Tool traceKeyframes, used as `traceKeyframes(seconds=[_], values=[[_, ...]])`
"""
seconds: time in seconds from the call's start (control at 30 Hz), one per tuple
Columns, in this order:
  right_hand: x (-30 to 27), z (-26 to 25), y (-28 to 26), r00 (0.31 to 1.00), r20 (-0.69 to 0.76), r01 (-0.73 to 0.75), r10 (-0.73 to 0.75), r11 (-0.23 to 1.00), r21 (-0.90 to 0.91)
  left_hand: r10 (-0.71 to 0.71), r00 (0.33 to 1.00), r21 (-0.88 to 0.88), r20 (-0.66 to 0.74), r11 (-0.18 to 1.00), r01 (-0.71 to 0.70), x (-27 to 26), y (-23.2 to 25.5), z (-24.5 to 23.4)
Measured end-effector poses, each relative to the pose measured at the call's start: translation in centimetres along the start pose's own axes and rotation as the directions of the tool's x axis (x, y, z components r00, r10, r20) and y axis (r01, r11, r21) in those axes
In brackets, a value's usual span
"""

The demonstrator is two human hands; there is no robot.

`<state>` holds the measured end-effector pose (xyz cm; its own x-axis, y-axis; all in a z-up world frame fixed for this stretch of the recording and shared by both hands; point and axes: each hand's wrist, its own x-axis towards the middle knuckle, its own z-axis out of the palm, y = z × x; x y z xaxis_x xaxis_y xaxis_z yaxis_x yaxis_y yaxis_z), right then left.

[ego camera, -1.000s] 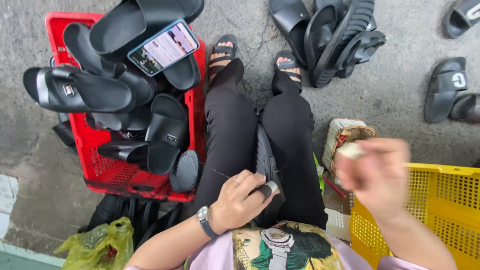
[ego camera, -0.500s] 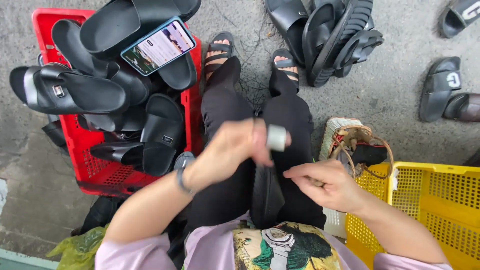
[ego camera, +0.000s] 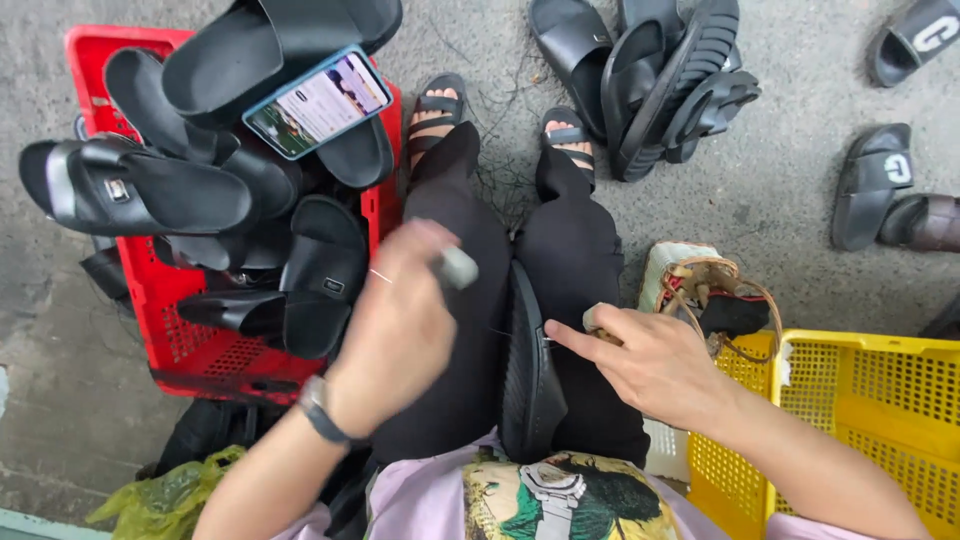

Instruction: Hand-sewing the sole of a black sandal using a needle and thread.

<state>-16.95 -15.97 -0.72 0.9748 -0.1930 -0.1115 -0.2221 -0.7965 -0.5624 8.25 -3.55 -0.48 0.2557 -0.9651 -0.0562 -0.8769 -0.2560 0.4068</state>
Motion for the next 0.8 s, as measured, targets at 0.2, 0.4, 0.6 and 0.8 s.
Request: traceKeyframes(seconds=[0.2,0.4,0.6,0.8], values=[[0.6,-0.8,-0.2,0.995,0.026,0.100,-0.097,0.985,-0.142,0.061,0.986,-0.586,0.155,0.810,0.042,-3.3,3.6,2.6],[1.0,3.3,-0.7,0.993,-0.003,0.111,-0.116,0.954,-0.278,-0.008,0.997,-0.685,0.081,0.726,0.061,-3.1,3.3,4.9],[0.8,1.6,-1.2,0.998,0.019,0.053,-0.052,0.997,-0.054,-0.012,0.998,-0.623,-0.066,0.781,-0.032,-4.6,4.1,1.9],[0.5,1.9,-1.3,1.000,-0.025,0.014,-0.013,0.999,0.052,0.028,0.881,-0.878,0.472,-0.073,0.473,-5.0,4.3,0.7]])
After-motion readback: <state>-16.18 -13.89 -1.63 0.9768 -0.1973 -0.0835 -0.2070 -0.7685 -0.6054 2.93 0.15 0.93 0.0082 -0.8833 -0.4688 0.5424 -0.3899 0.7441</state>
